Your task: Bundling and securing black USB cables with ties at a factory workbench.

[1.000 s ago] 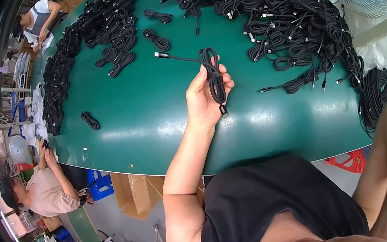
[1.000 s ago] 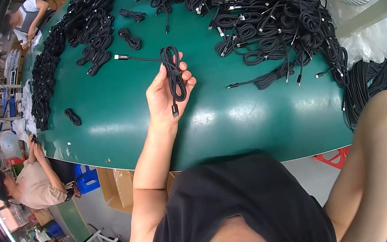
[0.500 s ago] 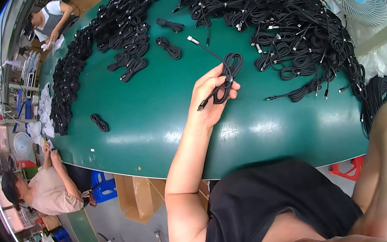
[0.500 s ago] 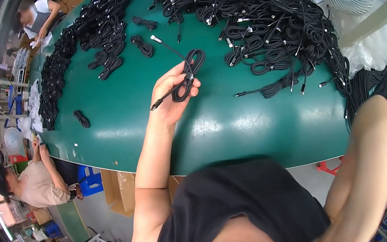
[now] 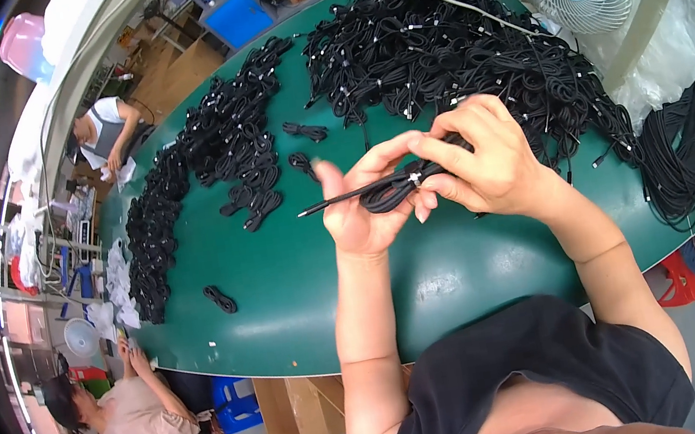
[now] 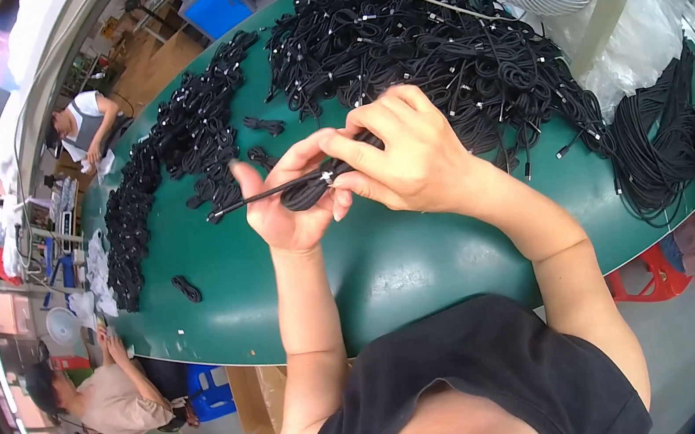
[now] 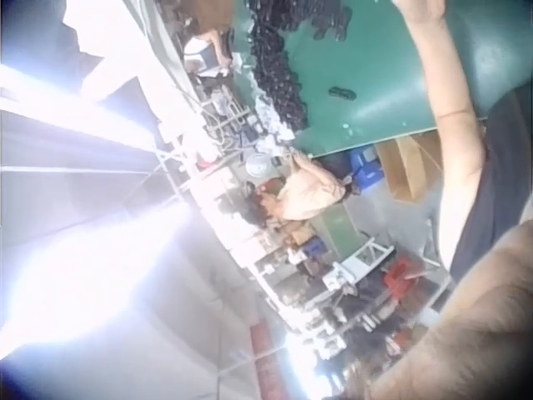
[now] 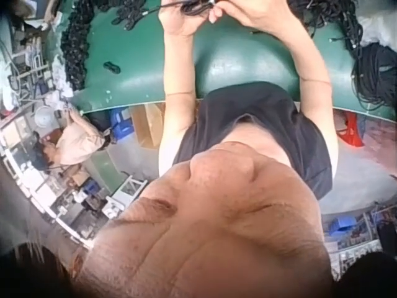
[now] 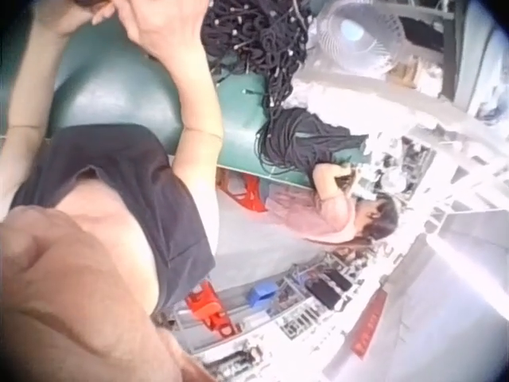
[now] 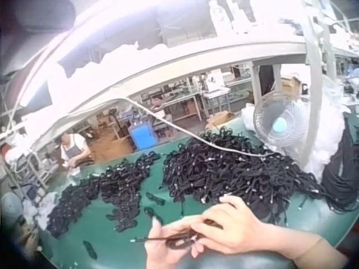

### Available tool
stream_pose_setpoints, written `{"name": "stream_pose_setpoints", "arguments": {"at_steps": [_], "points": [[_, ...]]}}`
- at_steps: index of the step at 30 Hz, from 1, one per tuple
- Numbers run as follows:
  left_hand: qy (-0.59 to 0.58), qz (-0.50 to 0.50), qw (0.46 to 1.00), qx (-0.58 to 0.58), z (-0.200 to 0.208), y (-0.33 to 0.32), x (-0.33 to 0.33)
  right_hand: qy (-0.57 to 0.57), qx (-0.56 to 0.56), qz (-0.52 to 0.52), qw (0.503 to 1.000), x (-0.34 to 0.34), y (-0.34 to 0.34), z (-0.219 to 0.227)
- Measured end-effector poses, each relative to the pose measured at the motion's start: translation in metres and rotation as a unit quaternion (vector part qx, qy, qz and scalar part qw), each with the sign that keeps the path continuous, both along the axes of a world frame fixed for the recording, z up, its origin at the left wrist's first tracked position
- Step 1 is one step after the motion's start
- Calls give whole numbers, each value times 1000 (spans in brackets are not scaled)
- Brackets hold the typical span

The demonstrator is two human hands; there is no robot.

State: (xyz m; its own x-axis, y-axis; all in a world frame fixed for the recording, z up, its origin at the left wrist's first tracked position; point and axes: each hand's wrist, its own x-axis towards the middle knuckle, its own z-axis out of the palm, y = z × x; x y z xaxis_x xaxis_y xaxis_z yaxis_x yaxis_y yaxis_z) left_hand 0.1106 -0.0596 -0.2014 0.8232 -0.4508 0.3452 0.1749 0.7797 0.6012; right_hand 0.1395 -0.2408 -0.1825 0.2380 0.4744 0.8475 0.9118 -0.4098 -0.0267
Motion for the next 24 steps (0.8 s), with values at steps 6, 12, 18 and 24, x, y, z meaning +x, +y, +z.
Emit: {"name": "stream_pose_setpoints", "arguments": {"at_steps": [6, 12, 18, 24], "points": [[-18, 58, 985, -164, -15, -17, 6, 22, 71, -53, 996, 0, 8, 5], [40, 198, 979, 28, -19, -23, 5, -33, 73, -48, 996, -3, 17, -4], [-5, 302, 951, 70, -8, -4, 0, 312, 57, 117, 941, -10, 4, 9], [-86, 393, 902, 159, 0, 9, -12, 434, 46, 148, 887, -10, -2, 14]]}}
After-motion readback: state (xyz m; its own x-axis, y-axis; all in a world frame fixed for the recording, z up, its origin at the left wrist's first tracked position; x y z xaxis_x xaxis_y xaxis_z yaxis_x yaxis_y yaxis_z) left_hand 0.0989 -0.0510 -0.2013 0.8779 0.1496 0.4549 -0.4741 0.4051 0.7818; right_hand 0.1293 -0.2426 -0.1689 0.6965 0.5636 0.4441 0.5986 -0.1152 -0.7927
